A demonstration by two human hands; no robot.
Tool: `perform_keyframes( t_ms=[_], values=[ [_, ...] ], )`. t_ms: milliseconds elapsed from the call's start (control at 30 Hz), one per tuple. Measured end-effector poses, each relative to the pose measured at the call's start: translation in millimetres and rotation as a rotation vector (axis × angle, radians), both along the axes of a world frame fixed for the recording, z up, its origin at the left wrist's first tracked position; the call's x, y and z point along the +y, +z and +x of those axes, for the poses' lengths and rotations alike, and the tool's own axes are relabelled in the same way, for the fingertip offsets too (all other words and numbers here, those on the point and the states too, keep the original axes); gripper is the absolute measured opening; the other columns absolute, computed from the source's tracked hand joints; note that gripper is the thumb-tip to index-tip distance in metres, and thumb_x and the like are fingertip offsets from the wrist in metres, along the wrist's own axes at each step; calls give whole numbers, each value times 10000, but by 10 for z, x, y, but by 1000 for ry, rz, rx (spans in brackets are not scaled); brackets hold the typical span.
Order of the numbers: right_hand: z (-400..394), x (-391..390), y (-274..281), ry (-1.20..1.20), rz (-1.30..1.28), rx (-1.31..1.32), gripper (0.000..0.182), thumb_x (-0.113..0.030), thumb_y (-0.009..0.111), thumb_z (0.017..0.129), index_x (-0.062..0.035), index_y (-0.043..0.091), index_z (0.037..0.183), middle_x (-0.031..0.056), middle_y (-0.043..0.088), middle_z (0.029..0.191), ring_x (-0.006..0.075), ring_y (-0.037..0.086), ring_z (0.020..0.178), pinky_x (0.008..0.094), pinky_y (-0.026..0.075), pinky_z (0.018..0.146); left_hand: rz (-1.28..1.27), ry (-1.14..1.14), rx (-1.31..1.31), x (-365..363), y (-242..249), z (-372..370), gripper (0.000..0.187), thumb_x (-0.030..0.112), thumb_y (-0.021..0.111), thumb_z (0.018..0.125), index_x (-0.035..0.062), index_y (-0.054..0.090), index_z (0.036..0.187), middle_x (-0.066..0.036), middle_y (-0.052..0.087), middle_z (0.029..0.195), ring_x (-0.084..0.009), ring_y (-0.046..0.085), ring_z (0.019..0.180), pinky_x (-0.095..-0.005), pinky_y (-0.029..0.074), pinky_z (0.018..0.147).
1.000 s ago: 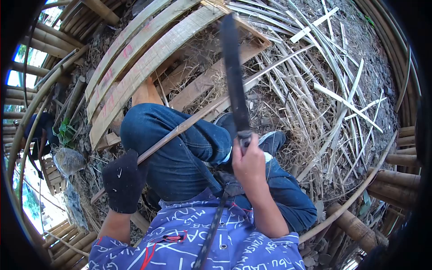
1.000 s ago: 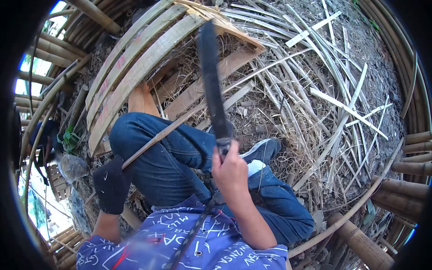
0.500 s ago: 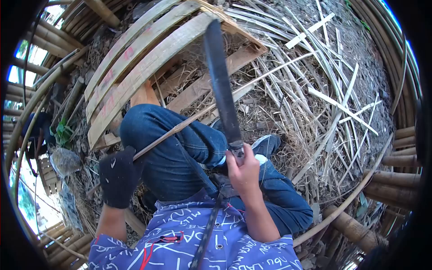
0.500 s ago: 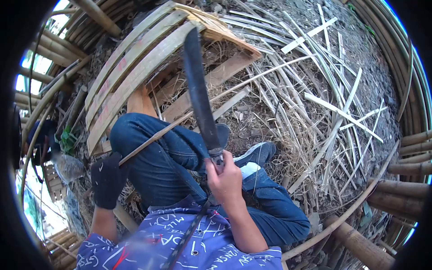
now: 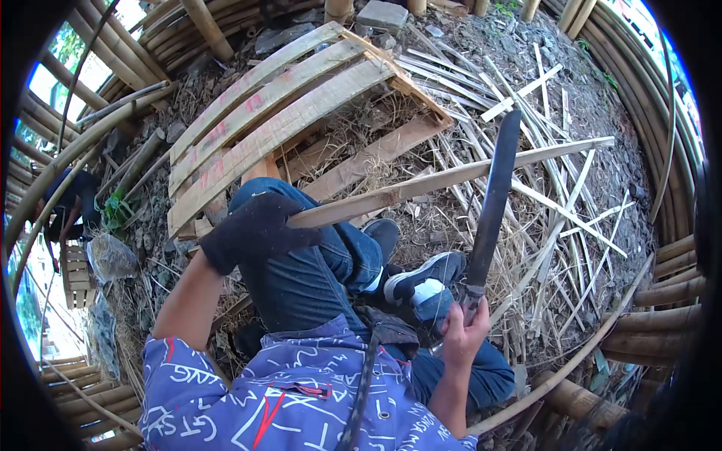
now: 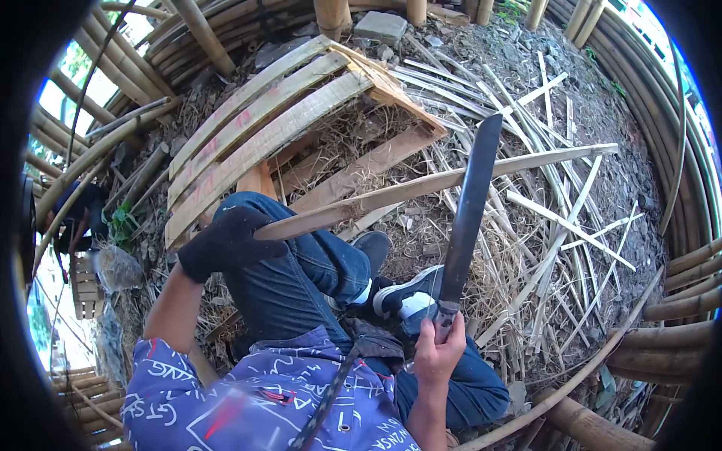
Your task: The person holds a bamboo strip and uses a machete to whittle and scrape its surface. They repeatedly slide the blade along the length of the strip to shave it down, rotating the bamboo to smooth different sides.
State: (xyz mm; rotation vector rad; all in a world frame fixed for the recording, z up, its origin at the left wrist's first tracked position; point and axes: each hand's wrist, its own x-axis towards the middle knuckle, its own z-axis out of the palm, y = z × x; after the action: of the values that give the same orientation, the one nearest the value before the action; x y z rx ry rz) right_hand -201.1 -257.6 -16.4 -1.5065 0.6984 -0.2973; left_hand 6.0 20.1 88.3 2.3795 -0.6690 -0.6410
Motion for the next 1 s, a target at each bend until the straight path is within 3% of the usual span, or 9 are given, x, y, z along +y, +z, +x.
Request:
perform_keyframes(
  t_ms=[333, 400, 467, 600, 733, 800, 833, 900, 1000],
  values=[
    [-146, -58, -10, -3, 55, -13, 128, -68, 560, 890, -23, 485, 983, 13, 510, 661, 62, 486, 474, 197, 376, 419, -30, 170, -21, 274, 353, -27, 297, 286, 715, 787, -2, 695, 860, -80, 638, 656, -122, 601, 627, -321, 476, 605],
    [-105, -26, 21, 3, 116, -50, 118, -118, 529, 915, -26, 484, 975, 21, 515, 665, 68, 484, 472, 196, 379, 421, 275, 292, 35, 641, 419, 12, 356, 330, 703, 820, -4, 691, 941, -63, 607, 618, -126, 558, 568, -318, 474, 572],
    [-50, 16, 4, 33, 75, -64, 130, -155, 497, 933, -30, 486, 964, 29, 518, 670, 74, 482, 470, 200, 382, 421, 272, 426, 78, 796, 541, -78, 357, 331, 699, 820, -9, 689, 929, -62, 608, 611, -122, 551, 551, -316, 463, 555],
    [65, 77, 35, 43, 142, -127, 172, -105, 529, 918, 3, 533, 1052, 5, 518, 716, 42, 476, 534, 194, 391, 467, 222, 485, -77, 1120, 418, -201, 372, 335, 696, 819, -31, 681, 886, -62, 583, 569, -111, 521, 456, -309, 435, 474],
    [127, 99, 101, 108, 68, -98, 291, -62, 559, 903, 50, 521, 1169, 0, 542, 752, 32, 477, 549, 184, 384, 477, 194, 665, 7, 1360, 432, -143, 389, 358, 701, 807, -28, 682, 854, -64, 559, 560, -122, 558, 483, -339, 462, 497],
    [142, 125, 148, 106, 51, -94, 152, -61, 559, 909, 7, 543, 1044, 8, 544, 707, 48, 481, 513, 193, 394, 456, 372, 632, -98, 1613, 358, -37, 393, 375, 722, 771, -9, 687, 846, -117, 595, 594, -201, 635, 570, -375, 503, 584],
    [142, 146, 156, 109, 48, -97, 152, -61, 559, 909, 7, 543, 1044, 8, 544, 707, 48, 481, 513, 193, 394, 456, 369, 635, -99, 1663, 319, -30, 393, 375, 722, 771, -9, 687, 846, -117, 595, 594, -201, 635, 570, -375, 503, 584],
    [117, 183, 162, 111, 147, -50, 147, -54, 581, 905, 8, 545, 1033, 5, 549, 698, 50, 488, 500, 192, 393, 448, 478, 486, -590, 1718, 249, -20, 379, 378, 732, 733, 12, 690, 823, -181, 643, 687, -296, 666, 678, -406, 513, 647],
    [58, 186, 77, 169, 212, -61, 264, -34, 614, 893, 47, 539, 1132, -12, 554, 701, 30, 485, 498, 186, 371, 429, 485, 489, -731, 1727, 178, 84, 319, 346, 730, 701, 36, 676, 753, -203, 641, 733, -354, 638, 691, -429, 511, 642]
  ],
)
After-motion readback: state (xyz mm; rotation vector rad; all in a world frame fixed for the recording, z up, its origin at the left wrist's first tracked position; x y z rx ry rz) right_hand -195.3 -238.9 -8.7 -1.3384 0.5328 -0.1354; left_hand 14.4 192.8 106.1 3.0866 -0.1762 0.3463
